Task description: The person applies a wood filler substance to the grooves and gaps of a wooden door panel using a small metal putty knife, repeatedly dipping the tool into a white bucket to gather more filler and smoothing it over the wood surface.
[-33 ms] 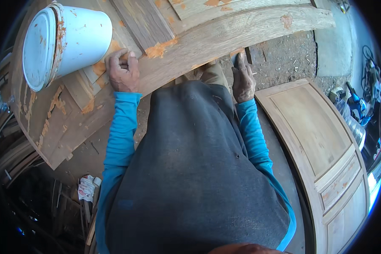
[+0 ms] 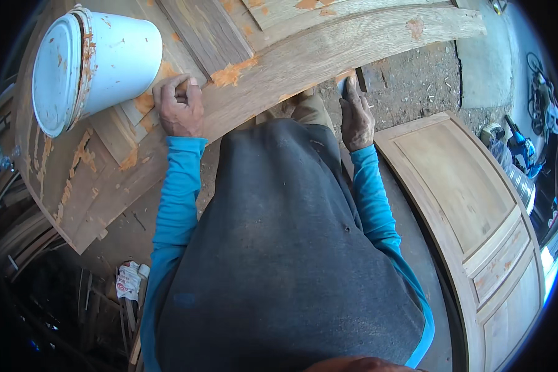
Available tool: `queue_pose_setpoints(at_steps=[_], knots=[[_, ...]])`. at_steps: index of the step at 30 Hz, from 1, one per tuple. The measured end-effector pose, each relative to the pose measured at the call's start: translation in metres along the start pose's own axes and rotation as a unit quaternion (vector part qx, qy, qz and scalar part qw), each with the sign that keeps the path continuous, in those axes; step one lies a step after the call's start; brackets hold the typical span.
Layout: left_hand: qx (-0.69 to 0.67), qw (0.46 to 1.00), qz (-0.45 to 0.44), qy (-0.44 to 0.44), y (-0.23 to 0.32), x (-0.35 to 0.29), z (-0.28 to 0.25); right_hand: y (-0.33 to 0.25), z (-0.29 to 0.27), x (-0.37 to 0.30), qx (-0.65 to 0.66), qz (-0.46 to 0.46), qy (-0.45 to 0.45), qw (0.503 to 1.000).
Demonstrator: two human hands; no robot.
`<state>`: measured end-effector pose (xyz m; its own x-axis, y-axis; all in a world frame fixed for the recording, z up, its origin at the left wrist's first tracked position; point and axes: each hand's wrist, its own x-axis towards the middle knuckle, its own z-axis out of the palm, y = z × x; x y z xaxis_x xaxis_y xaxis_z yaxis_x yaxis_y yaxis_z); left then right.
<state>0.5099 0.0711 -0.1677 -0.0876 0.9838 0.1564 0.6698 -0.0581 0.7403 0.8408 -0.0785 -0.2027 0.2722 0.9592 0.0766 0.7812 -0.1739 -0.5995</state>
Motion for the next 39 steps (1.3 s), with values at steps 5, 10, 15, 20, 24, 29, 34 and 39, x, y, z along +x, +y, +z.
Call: queue_pose_setpoints(at_steps=[5, 10, 15, 20, 24, 29, 34, 39], knots=[[-0.033, 0.999, 0.025, -0.004, -0.005, -0.002, 0.001, 0.015, 0.000, -0.025, -0.020, 0.031, 0.003, 0.999], [-0.038, 0.999, 0.027, 0.007, -0.006, -0.003, 0.000, -0.033, -0.004, 0.006, 0.114, 0.073, 0.104, 0.985], [-0.026, 0.999, 0.033, -0.015, -0.004, 0.000, -0.004, 0.019, 0.058, -0.014, 0.079, 0.060, 0.093, 0.991], [-0.026, 0.999, 0.027, -0.005, -0.008, -0.002, -0.002, 0.033, 0.045, -0.067, 0.033, 0.120, -0.011, 0.992], [-0.025, 0.999, 0.026, -0.005, -0.003, -0.002, -0.002, -0.011, 0.000, -0.040, 0.195, 0.123, 0.088, 0.969], [-0.019, 0.999, 0.038, -0.023, -0.005, -0.003, -0.005, -0.015, -0.010, -0.011, 0.345, 0.202, 0.127, 0.908], [-0.044, 0.997, 0.060, -0.008, -0.013, -0.003, -0.001, -0.025, 0.005, 0.019, 0.487, 0.222, 0.156, 0.830], [-0.048, 0.997, 0.058, -0.023, -0.010, -0.004, -0.005, -0.014, 0.032, -0.024, 0.447, 0.315, 0.115, 0.829]])
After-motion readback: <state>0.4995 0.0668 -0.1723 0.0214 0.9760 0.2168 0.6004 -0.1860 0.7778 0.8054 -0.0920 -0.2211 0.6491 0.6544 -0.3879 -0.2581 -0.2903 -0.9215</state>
